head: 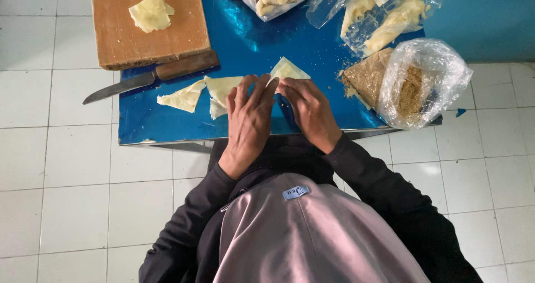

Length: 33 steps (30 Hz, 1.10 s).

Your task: The person folds triangular pastry wrappers around a portion of brown filling, pinching the edges closed by hand to form filled pastries, and places the finished pastries into a plastic bag on the table. They repeat this cycle, taking new wrappers and pinching them shut one at a time.

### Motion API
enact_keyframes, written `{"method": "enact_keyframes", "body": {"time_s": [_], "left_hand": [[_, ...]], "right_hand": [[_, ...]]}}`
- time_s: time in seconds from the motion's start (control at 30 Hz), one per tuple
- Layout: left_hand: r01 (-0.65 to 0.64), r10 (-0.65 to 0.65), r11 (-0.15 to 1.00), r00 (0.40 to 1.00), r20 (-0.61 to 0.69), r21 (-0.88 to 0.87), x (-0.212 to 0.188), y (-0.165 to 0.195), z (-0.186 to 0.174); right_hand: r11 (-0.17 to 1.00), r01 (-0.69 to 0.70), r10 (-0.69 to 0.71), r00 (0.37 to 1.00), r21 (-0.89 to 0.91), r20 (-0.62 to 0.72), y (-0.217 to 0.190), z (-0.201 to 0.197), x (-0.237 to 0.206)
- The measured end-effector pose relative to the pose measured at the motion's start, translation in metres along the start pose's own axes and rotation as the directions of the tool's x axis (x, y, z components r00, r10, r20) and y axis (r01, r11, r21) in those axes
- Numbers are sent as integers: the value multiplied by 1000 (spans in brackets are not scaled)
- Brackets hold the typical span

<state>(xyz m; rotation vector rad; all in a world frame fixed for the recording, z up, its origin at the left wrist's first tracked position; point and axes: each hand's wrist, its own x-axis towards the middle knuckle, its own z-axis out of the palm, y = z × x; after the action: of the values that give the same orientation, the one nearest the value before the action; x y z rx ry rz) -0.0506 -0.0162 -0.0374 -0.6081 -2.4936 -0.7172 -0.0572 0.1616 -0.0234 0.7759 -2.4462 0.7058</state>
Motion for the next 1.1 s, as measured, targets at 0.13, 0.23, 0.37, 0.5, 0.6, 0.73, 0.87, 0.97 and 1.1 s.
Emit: {"method": "enact_keyframes", "body": {"time_s": [0.13, 0.23, 0.37, 0.5, 0.6, 0.73, 0.87, 0.97, 1.1], "left_hand": [[-21, 22, 1000, 999, 48, -20, 2, 0, 6], [-33, 35, 999, 996, 87, -22, 4, 3, 5], [-55, 54, 998, 995, 88, 13, 5, 8, 1], [-58, 55, 998, 995, 86, 29, 5, 7, -1], [-58, 55, 998, 995, 82, 34, 6, 8, -1], [-51, 48, 998, 995, 83, 33, 7, 10, -2], [-51, 47, 998, 995, 86, 36, 7, 11, -3], [-52, 49, 998, 995, 85, 38, 8, 11, -2], [-65, 61, 997, 995, 81, 38, 6, 12, -2]], "right_hand": [[999, -28, 26, 999, 37, 44, 2, 0, -4], [984, -128, 117, 989, 122, 90, 20, -19, 4], [941, -57, 55, 998, -334, -14, 98, -77, 21], [790, -46, 56, 998, -612, -2, 174, -84, 34], [741, -43, 77, 997, -670, 21, 198, -73, 39], [702, -33, 105, 993, -711, 58, 201, -65, 45], [743, -70, 118, 993, -666, 27, 203, -68, 45], [775, -93, 158, 986, -625, 48, 198, -76, 45], [894, -72, 136, 984, -442, 116, 156, -76, 39]]}}
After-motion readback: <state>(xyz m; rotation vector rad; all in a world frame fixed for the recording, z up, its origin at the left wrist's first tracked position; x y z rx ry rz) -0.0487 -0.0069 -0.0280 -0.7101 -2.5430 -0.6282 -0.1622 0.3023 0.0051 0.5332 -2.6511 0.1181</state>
